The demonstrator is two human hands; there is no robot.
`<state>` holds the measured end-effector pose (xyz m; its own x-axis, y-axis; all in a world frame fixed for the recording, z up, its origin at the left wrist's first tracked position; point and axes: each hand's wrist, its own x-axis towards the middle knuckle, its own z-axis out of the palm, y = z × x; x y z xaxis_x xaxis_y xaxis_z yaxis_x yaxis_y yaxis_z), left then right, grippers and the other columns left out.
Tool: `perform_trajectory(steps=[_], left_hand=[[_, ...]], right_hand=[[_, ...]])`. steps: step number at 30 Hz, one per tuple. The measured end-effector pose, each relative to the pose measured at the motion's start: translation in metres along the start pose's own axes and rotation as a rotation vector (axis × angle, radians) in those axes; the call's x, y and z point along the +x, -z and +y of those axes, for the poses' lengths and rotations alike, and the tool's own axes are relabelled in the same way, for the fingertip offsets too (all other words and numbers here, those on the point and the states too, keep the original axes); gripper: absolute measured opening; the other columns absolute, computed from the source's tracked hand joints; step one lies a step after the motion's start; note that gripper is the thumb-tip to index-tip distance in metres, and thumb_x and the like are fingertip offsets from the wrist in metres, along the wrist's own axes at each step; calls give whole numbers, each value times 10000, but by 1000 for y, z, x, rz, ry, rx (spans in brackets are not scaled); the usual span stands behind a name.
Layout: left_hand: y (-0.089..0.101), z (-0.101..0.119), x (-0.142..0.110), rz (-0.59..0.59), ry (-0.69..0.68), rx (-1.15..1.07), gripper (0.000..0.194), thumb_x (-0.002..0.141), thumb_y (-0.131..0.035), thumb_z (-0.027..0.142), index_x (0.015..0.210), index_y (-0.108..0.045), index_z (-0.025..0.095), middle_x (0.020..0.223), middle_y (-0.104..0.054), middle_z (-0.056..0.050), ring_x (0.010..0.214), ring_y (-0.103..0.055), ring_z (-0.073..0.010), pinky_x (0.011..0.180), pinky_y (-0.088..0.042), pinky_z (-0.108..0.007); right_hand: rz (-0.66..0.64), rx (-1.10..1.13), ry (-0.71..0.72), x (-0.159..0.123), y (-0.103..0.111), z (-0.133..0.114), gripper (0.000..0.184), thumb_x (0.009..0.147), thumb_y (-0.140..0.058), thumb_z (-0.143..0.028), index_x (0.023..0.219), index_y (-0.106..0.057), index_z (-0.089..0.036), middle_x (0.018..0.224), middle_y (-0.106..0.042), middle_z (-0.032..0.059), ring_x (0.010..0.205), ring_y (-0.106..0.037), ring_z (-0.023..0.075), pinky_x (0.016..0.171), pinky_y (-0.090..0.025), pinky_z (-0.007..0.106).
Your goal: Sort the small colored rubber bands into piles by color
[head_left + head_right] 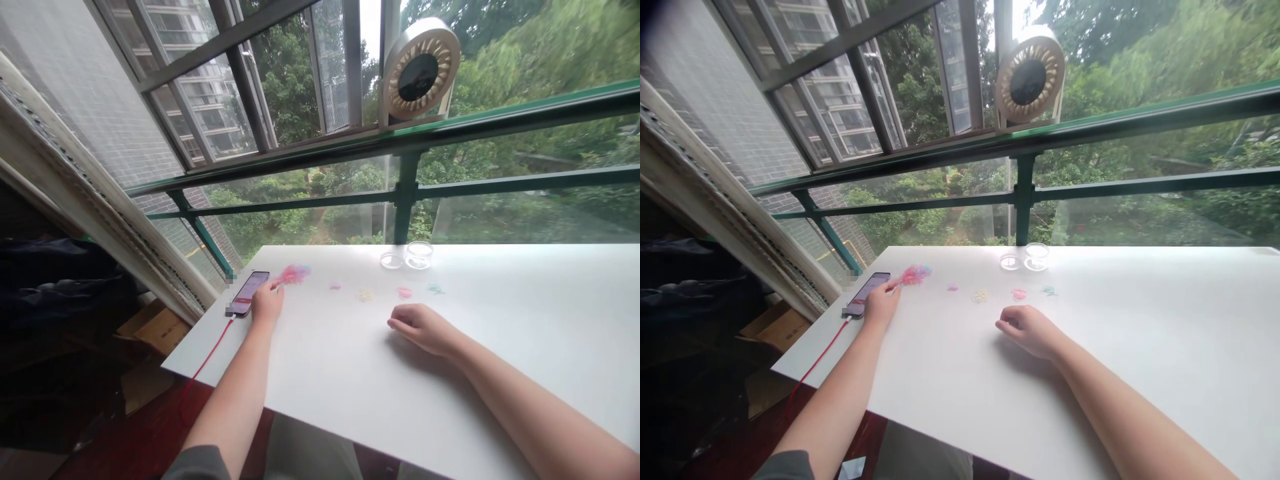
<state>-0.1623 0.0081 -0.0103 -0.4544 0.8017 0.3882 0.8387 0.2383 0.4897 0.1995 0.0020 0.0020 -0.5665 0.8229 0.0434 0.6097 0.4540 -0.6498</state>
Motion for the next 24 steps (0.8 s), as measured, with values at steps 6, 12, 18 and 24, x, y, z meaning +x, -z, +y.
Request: perform_trajectory(steps=[6, 12, 18, 24], left_hand=[[-5, 21, -2, 21, -103, -255, 180, 736, -545, 234, 834, -688, 182, 855, -719, -55, 818, -658, -195, 798, -489, -307], [-24, 85, -8, -210, -215, -590, 139, 724, -607, 271, 789, -648, 155, 855, -717, -71, 789, -663, -177, 713, -506, -285], [-53, 147, -42, -444, -378, -747, 133, 746, -612, 283, 823, -639, 178, 865, -721, -54, 802, -664, -164, 706, -479, -276], [-65, 152, -65, -477, -380, -795, 129, 761, -605, 292, 825, -625, 182, 868, -715, -44, 822, -654, -157, 767, -462, -292]], right_hand=[[-1, 5, -4, 0, -1, 1, 277, 834, -438, -368, 663, -532, -172, 587, -500, -10, 545, -426, 116, 533, -319, 244], [26, -12, 22, 2, -2, 2, 245, 819, -460, -334, 649, -529, -173, 558, -475, -21, 525, -409, 107, 520, -304, 239], [110, 56, 2, 3, -3, 6, 191, 808, -479, -296, 658, -518, -184, 524, -468, -34, 493, -408, 104, 509, -314, 242], [274, 143, -22, 6, -7, 11, 45, 784, -510, -228, 755, -507, -194, 488, -423, -67, 470, -399, 98, 532, -356, 249]])
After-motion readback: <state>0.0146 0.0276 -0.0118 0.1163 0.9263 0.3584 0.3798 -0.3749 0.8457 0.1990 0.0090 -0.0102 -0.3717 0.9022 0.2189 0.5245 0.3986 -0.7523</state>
